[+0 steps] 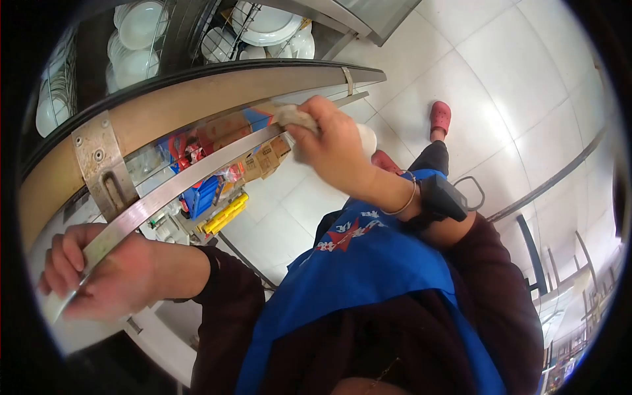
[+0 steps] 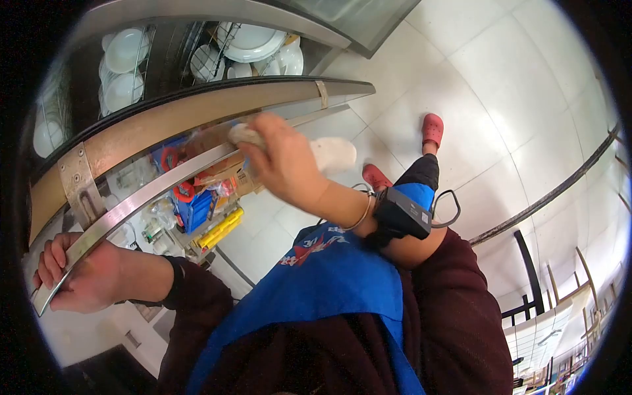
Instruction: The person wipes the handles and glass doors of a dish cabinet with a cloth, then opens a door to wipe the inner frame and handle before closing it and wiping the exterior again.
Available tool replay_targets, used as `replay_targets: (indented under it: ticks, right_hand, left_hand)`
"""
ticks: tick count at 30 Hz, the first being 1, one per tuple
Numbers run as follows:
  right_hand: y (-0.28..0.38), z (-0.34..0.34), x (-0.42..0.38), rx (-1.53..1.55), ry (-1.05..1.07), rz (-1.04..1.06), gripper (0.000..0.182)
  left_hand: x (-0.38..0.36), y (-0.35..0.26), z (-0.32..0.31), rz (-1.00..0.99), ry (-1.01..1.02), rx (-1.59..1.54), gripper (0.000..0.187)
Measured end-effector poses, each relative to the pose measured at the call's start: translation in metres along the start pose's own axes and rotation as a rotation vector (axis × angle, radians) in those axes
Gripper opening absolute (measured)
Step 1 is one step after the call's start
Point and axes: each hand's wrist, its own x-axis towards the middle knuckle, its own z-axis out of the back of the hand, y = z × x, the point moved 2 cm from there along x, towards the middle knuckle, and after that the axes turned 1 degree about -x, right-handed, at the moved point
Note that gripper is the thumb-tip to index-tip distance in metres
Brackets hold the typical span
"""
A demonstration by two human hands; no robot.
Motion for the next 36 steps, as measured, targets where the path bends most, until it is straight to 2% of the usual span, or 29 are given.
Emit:
replay_targets:
  ticks: [3, 5, 6, 8, 9, 11, 13, 15, 17, 19, 21, 25, 27, 28, 29, 30, 31, 33, 34, 36]
  right_hand:
    - [-0.058, 0.007, 0.0, -0.195, -0.072, -0.161, 0.015]
    - [-0.09, 0.012, 0.002, -0.054, -0.048, -0.347, 0.015]
    - [-0.085, 0.012, 0.003, -0.058, -0.052, -0.342, 0.015]
    - [-0.069, 0.006, 0.0, -0.228, -0.082, -0.207, 0.015]
    - [-0.057, 0.004, -0.001, -0.228, -0.087, -0.208, 0.015]
    - [-0.025, 0.001, -0.003, -0.175, -0.099, -0.033, 0.015]
    - [-0.006, 0.0, 0.0, -0.158, -0.092, 0.031, 0.016]
    - [-0.005, 0.001, 0.0, -0.138, -0.079, 0.102, 0.016]
    - [-0.029, 0.004, 0.001, -0.041, -0.001, -0.085, 0.017]
    - [-0.075, 0.01, 0.004, -0.24, -0.09, -0.187, 0.021]
    - [-0.095, 0.017, 0.009, -0.128, 0.002, -0.404, 0.021]
    - [-0.06, 0.0, 0.001, -0.229, -0.06, -0.269, 0.02]
    - [-0.009, -0.006, -0.004, -0.099, -0.069, -0.076, 0.02]
    - [0.004, -0.008, -0.003, -0.094, -0.07, -0.078, 0.02]
    - [0.016, -0.009, -0.002, -0.048, -0.078, 0.023, 0.02]
    - [0.023, -0.009, -0.003, -0.002, -0.086, 0.126, 0.021]
    - [0.016, -0.007, -0.004, 0.0, -0.095, 0.129, 0.021]
    - [-0.024, -0.005, -0.004, -0.1, -0.089, -0.054, 0.022]
    - [-0.053, -0.001, -0.002, -0.091, -0.073, -0.224, 0.023]
    - [-0.071, 0.005, 0.003, -0.151, -0.072, -0.232, 0.023]
  left_hand:
    - [0.006, -0.003, 0.008, 0.057, 0.008, -0.054, 0.022]
    - [0.006, -0.003, 0.008, 0.044, 0.0, -0.016, 0.022]
    - [0.006, -0.003, 0.008, 0.032, -0.007, 0.022, 0.022]
    - [0.005, -0.004, 0.009, 0.031, -0.014, 0.016, 0.021]
    - [0.005, -0.004, 0.009, 0.031, -0.022, 0.01, 0.02]
    - [0.005, -0.006, 0.011, 0.033, -0.004, 0.021, 0.02]
    - [0.008, -0.006, 0.014, 0.038, 0.016, 0.031, 0.021]
    - [0.011, -0.007, 0.016, 0.018, 0.027, 0.094, 0.021]
    - [0.01, -0.003, 0.01, 0.03, 0.012, 0.052, 0.021]
    - [0.008, -0.004, 0.008, 0.032, 0.0, -0.004, 0.021]
    - [0.006, -0.006, 0.011, 0.009, 0.025, 0.093, 0.021]
    - [0.004, -0.009, 0.015, 0.052, 0.001, 0.026, 0.023]
    - [0.003, -0.009, 0.011, 0.015, 0.015, 0.112, 0.023]
    - [0.002, -0.006, 0.01, -0.006, 0.024, 0.167, 0.023]
    - [0.004, -0.005, 0.011, -0.003, 0.029, 0.163, 0.023]
    - [0.007, -0.004, 0.013, 0.003, 0.03, 0.169, 0.023]
    - [0.009, -0.004, 0.013, 0.005, 0.034, 0.173, 0.024]
    - [0.01, 0.001, 0.011, -0.016, 0.037, 0.204, 0.027]
    - [0.009, 0.004, 0.005, -0.033, 0.042, 0.224, 0.025]
    - [0.008, 0.006, 0.002, -0.056, 0.054, 0.247, 0.026]
